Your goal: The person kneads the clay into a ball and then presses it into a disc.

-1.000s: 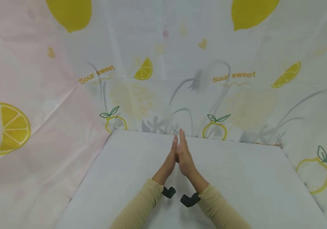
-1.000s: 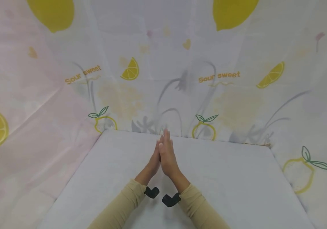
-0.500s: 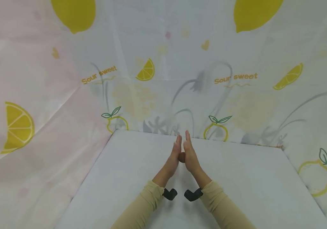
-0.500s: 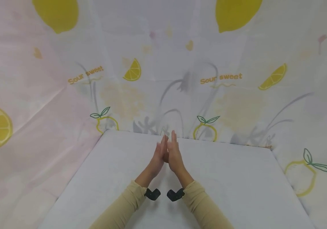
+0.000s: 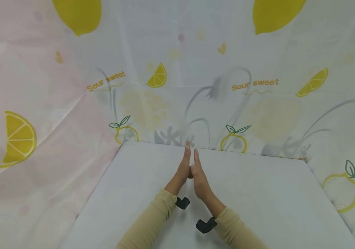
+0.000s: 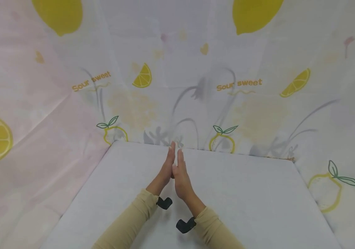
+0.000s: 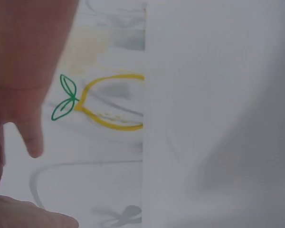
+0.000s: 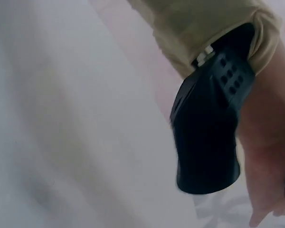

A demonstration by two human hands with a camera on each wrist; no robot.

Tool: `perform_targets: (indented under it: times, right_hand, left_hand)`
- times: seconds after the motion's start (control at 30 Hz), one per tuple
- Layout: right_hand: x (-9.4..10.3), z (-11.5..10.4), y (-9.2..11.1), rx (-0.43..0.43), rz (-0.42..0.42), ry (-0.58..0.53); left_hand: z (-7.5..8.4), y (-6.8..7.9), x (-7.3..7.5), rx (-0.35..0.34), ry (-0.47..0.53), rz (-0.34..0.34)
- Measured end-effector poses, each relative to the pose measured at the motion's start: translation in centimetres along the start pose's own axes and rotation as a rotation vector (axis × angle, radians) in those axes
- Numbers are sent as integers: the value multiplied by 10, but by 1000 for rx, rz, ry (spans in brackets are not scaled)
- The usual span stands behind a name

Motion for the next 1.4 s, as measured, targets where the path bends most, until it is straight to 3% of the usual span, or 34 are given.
perform_targets:
  times: [0.23,0.43,0.63,0.73,0.87,1.03,1.23,1.4]
  right_hand:
    - [6,-13,-5,43,72,65]
    - [17,-12,-17,72,119,105]
    - [31,3,-28,5,140,44]
    - [33,13,-29,-35,119,13]
    - [28,19,-25,-75,49,-1]
    - [16,14,-16,-80,3,51]
    - [4,3,-6,-49,-26,97]
    - [1,-4,0,-34,-2,95]
  left_hand:
    - [-12,8,1,76,-30,-77]
    - [-13,16,-3,78,-31,-157]
    - [-2,21,-14,47,38,-305]
    - [6,21,-17,18,61,-331]
    - [15,18,-15,-14,55,-273]
    - [18,12,-10,-28,22,-152]
    - [10,2,-4,-43,-50,31]
    - [1,2,-1,-8,-94,108]
Point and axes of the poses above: each hand's wrist, its own y-axis away from the middle knuckle, its own x-axis out of the back of the hand, z = x × y, the point moved 2 cm from there along -y, towards the middle knuckle, and after that the axes turned 13 degrees about y, right-handed, at the moved point
